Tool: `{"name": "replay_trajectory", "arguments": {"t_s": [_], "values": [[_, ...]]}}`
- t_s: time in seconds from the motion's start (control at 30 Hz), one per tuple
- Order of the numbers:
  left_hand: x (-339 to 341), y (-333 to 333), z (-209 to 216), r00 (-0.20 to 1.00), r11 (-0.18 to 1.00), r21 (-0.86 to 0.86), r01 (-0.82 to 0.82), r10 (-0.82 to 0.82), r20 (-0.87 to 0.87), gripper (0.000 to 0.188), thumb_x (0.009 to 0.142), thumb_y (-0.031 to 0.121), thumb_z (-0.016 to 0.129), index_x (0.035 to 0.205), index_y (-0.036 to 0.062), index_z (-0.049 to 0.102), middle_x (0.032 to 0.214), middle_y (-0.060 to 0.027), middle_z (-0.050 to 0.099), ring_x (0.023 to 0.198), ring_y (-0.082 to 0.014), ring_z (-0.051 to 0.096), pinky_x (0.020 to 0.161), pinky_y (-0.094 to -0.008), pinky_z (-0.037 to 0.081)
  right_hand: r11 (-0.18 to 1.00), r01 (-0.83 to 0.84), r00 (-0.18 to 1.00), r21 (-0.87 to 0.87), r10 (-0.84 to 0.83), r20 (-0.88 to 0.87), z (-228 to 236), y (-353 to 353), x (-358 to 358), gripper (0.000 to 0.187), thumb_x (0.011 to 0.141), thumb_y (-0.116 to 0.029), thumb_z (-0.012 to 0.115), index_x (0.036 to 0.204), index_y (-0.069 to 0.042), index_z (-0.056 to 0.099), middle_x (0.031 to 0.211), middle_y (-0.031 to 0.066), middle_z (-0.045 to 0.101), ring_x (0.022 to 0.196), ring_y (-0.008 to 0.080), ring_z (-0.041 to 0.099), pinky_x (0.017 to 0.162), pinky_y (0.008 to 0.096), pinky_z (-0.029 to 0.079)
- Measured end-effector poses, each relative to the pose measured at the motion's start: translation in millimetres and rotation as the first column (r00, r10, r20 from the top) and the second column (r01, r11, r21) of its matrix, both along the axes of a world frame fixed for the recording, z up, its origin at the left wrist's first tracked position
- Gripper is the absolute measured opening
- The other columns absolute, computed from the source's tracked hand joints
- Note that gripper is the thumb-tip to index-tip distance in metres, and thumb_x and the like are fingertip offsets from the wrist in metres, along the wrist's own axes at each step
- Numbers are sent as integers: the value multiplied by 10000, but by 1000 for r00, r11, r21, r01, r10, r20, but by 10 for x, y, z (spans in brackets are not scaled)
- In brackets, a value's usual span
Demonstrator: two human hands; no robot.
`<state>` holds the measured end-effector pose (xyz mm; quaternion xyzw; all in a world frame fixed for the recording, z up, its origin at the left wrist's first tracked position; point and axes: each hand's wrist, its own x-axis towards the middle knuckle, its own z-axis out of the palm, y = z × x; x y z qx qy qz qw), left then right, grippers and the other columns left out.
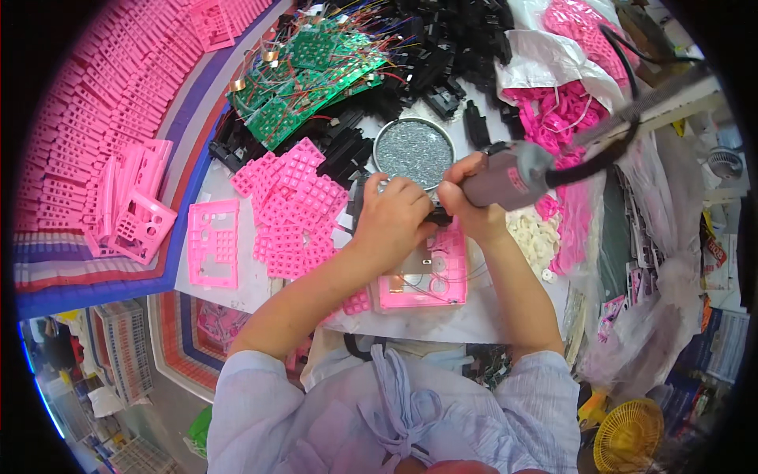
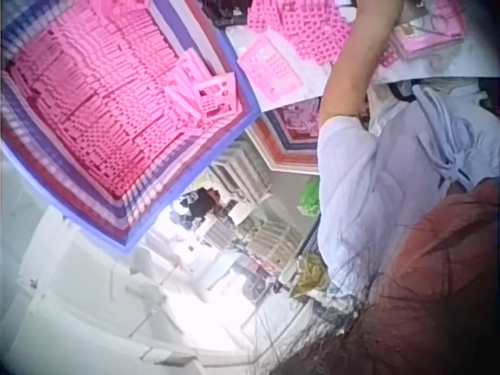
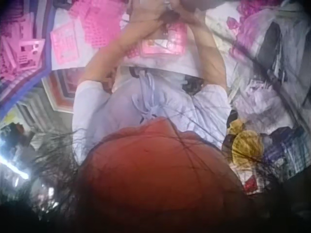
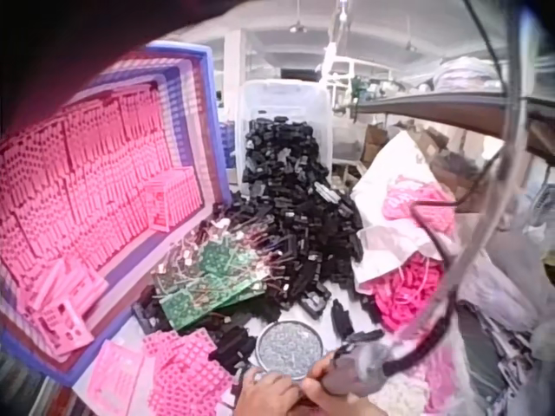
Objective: The recorder is assembling pink toy piggy banks by installing internal components and using an electric screwdriver to secure the casing.
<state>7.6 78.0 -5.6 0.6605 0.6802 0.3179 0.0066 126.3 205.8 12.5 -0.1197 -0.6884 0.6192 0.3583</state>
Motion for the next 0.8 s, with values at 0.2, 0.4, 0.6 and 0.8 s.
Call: {"name": "replay_trajectory", "arguments": {"t_s": [0.2,0.4,0.6,0.8], "values": [[-162,-23,265,978,963,-201,180,-154,137,407,757,111,782,1109,76,581,1132,-147,615,1102,-376,598,996,-522,442,925,-347,937,-157,338,-83,231,535,203,743,853,-257,772,1468,-33,422,1312,110,568,1155,193,575,873,368,529],[-539,-1208,1375,976,975,-195,109,-68,208,560,722,42,743,1245,56,544,1216,-204,546,1090,-430,589,916,-447,510,733,-3,309,681,-647,697,275,1268,1378,293,840,-310,742,930,-31,746,757,161,707,725,306,700,690,419,524],[-638,-2587,1925,980,476,-857,-198,99,-172,643,693,154,797,1284,52,565,1233,-168,578,1134,-391,584,1049,-508,419,705,25,347,709,-671,655,-110,1152,1468,229,805,-244,720,828,-16,735,769,192,698,763,390,681,712,470,523],[-465,-2276,1303,994,763,-644,61,16,112,560,738,203,802,1237,48,602,1136,-150,654,1084,-355,602,983,-481,456,843,71,655,532,-442,612,295,610,1253,101,793,-17,643,884,-11,687,780,139,672,717,261,684,649,344,525]]}}
